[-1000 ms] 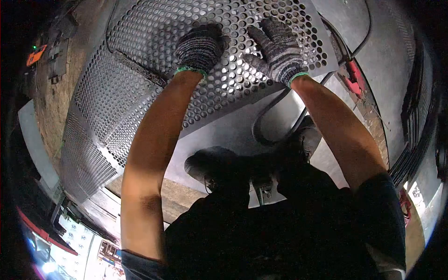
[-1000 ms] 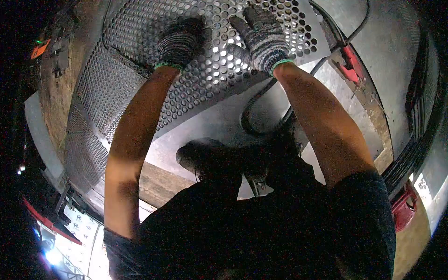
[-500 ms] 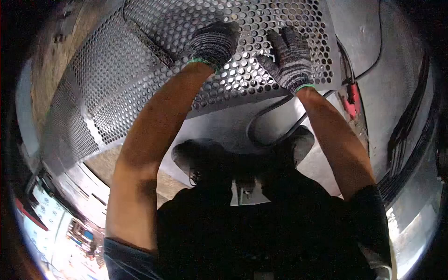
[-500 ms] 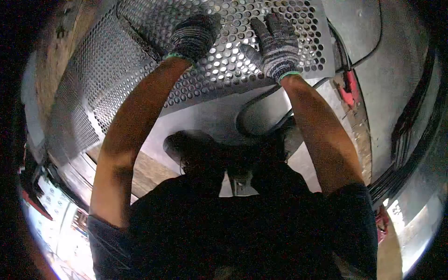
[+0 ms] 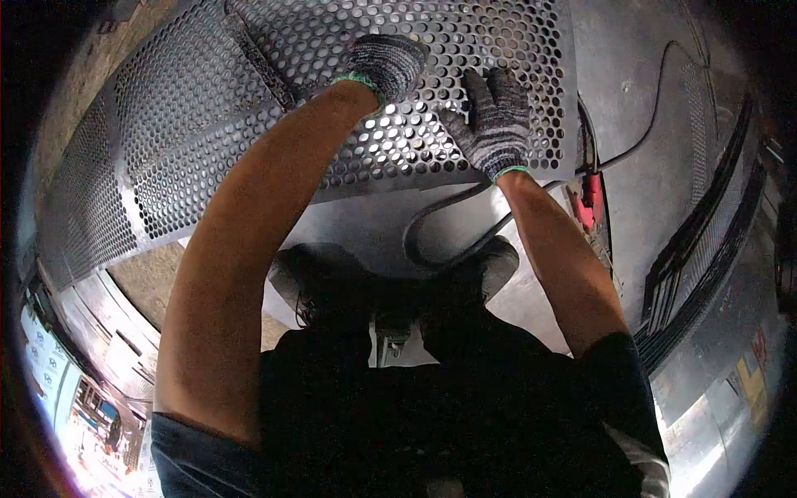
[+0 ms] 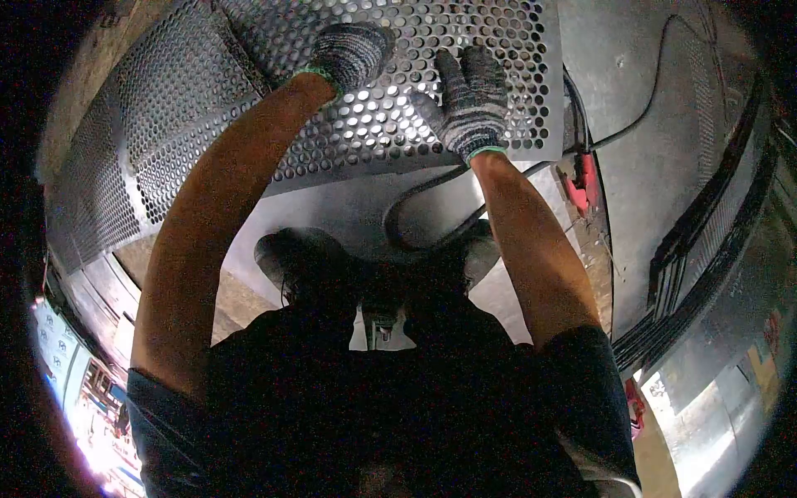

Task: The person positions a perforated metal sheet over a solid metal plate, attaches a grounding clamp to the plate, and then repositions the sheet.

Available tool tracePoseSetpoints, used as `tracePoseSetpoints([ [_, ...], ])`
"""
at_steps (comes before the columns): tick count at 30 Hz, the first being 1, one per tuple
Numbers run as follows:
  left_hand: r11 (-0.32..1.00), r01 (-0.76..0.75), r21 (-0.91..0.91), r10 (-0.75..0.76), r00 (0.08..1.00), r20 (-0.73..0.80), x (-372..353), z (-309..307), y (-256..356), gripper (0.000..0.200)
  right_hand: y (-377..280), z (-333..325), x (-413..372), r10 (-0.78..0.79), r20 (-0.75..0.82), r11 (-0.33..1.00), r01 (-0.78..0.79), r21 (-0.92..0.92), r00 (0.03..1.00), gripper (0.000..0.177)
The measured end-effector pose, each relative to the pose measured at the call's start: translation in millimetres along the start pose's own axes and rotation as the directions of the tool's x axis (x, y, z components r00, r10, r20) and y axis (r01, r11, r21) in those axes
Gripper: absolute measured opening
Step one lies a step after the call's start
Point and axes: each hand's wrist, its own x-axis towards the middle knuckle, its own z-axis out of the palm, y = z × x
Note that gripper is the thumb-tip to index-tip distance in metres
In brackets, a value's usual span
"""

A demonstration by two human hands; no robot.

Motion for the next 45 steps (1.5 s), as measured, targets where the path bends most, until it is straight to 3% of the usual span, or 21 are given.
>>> tracePoseSetpoints([
  [3,1.0,-0.027,0.004,0.027,1.0,-0.01,-3,3,-1,0.033,-2,-3,1,0.038,0.065,0.998,-0.034,-0.05,0.997,0.077],
  [5,0.998,-0.055,0.005,0.056,0.993,-0.107,-6,5,-2,0.028,-4,-4,2,0.08,0.121,0.994,-0.07,-0.087,0.989,0.077],
  [8,0.993,-0.049,-0.111,0.034,0.99,-0.135,-15,-3,0,0.029,2,1,-2,0.051,0.075,0.998,-0.048,-0.035,0.996,0.078],
  [10,0.999,-0.011,-0.038,0.007,0.995,-0.1,-5,17,-3,0.032,-2,-3,0,0.075,0.101,0.996,-0.07,-0.057,0.992,0.077],
  [13,0.989,0.13,-0.066,-0.124,0.989,0.082,-18,-31,12,0.029,-3,-4,0,0.123,0.165,0.992,-0.116,-0.05,0.979,0.078],
  [14,0.992,0.108,-0.071,-0.103,0.992,0.075,-20,-32,15,0.029,-3,-2,-1,0.141,0.17,0.989,-0.133,-0.059,0.975,0.079],
  [16,0.992,0.016,-0.126,-0.029,0.995,-0.1,-18,-22,8,0.029,-1,-3,0,0.128,0.145,0.991,-0.121,-0.055,0.981,0.079],
  [17,1.0,0.007,0.02,-0.006,0.997,-0.081,-11,-13,8,0.027,0,-3,0,0.111,0.107,0.993,-0.105,-0.055,0.988,0.078],
  [19,0.997,0.052,-0.053,-0.056,0.994,-0.094,-10,-20,14,0.026,2,1,-1,0.046,0.007,0.999,-0.046,-0.01,0.999,0.075],
  [21,0.989,0.109,-0.103,-0.118,0.989,-0.085,-12,-21,9,0.026,2,0,-1,0.059,0.024,0.998,-0.059,-0.018,0.998,0.075],
  [24,0.992,-0.041,-0.122,0.035,0.998,-0.051,2,1,-5,0.03,-1,-4,2,0.071,0.061,0.996,-0.069,-0.049,0.996,0.078],
  [26,0.995,0.009,-0.098,-0.012,0.999,-0.033,16,29,-21,0.031,0,0,0,0.084,0.057,0.995,-0.081,-0.058,0.995,0.076],
  [28,0.979,-0.198,-0.044,0.178,0.943,-0.281,12,20,-22,0.029,2,5,-2,0.074,0.055,0.994,-0.069,-0.089,0.996,0.075],
  [29,0.988,-0.148,0.034,0.148,0.989,0.022,12,-16,-9,0.029,1,2,-1,0.08,0.077,0.994,-0.074,-0.084,0.994,0.075],
  [32,0.93,-0.335,0.152,0.327,0.942,0.074,16,-1,-24,0.033,-5,-6,3,0.094,0.086,0.992,-0.086,-0.094,0.992,0.074],
  [34,0.931,-0.3,0.208,0.275,0.951,0.139,22,9,-23,0.035,-3,-5,0,0.08,0.08,0.994,-0.073,-0.087,0.994,0.074],
  [36,0.978,-0.195,0.069,0.204,0.963,-0.177,19,29,-30,0.034,-4,-8,0,0.09,0.093,0.994,-0.083,-0.074,0.992,0.074],
  [40,0.989,-0.149,-0.022,0.144,0.977,-0.156,13,43,-42,0.061,-4,-7,1,0.092,0.069,0.992,-0.085,-0.093,0.993,0.072],
  [42,0.923,-0.268,0.274,0.291,0.956,-0.044,12,34,-36,0.055,-3,-7,1,0.096,0.073,0.993,-0.091,-0.079,0.993,0.072],
  [43,0.923,-0.269,0.274,0.291,0.956,-0.042,13,41,-38,0.055,-2,-7,2,0.092,0.086,0.992,-0.084,-0.092,0.992,0.072],
  [45,0.895,-0.292,0.338,0.368,0.911,-0.185,13,49,-38,0.048,-2,-7,2,0.085,0.099,0.992,-0.074,-0.107,0.992,0.072],
])
